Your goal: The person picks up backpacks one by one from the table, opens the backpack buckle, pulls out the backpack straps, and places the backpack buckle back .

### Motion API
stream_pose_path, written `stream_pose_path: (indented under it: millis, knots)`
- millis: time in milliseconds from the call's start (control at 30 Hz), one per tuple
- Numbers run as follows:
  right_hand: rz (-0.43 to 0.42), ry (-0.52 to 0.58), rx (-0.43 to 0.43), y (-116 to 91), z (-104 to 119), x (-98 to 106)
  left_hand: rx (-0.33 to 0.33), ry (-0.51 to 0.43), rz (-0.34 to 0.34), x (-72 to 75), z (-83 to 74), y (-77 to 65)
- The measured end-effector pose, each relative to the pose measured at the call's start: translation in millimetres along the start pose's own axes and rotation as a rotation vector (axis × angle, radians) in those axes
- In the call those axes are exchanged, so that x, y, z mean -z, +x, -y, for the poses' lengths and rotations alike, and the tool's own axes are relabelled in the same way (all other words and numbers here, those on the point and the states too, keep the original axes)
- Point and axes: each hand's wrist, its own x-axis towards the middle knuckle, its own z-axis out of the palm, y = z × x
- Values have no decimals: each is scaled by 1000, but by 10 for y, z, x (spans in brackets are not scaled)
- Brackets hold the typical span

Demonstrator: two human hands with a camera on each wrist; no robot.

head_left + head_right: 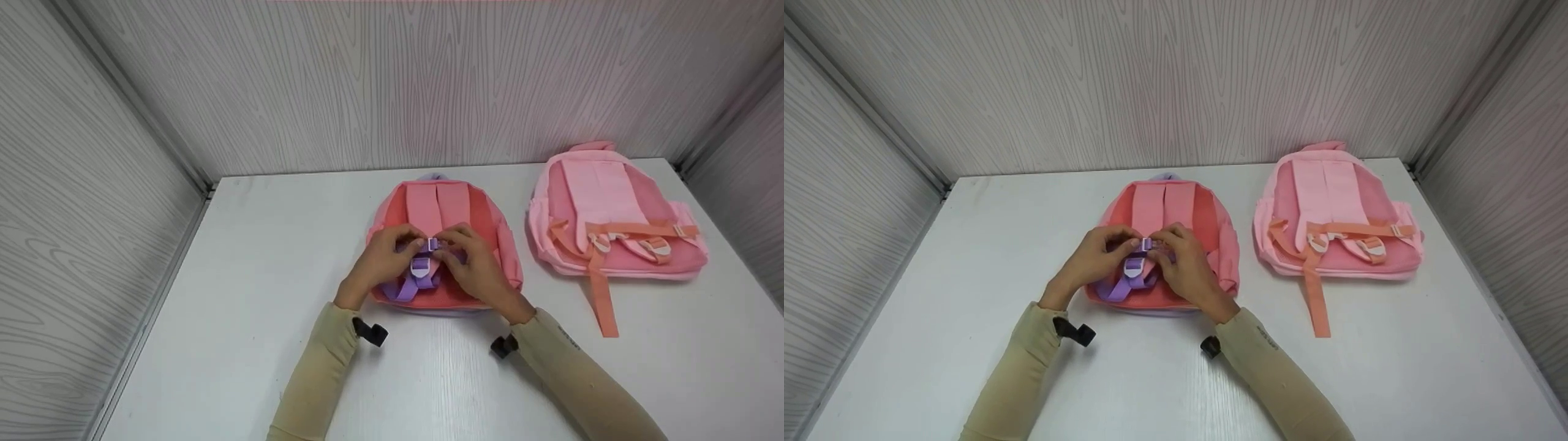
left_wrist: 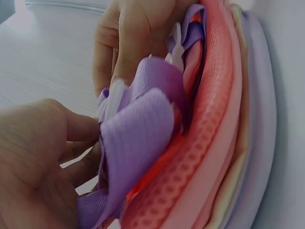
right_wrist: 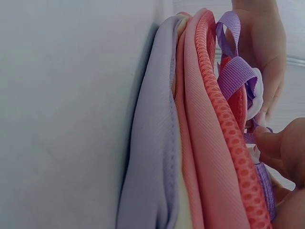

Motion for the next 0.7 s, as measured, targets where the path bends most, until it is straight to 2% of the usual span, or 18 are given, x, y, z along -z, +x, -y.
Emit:
stream_pose_path:
  millis: [200, 367, 700]
  knots:
    - [11, -5, 2, 9, 10, -1, -22, 60, 21, 75, 38, -2]
    - [11, 4, -6, 6, 0, -1, -36, 41, 23, 58, 42, 9]
    - [9, 17, -4, 6, 9, -3, -21, 8, 3, -12, 36, 14]
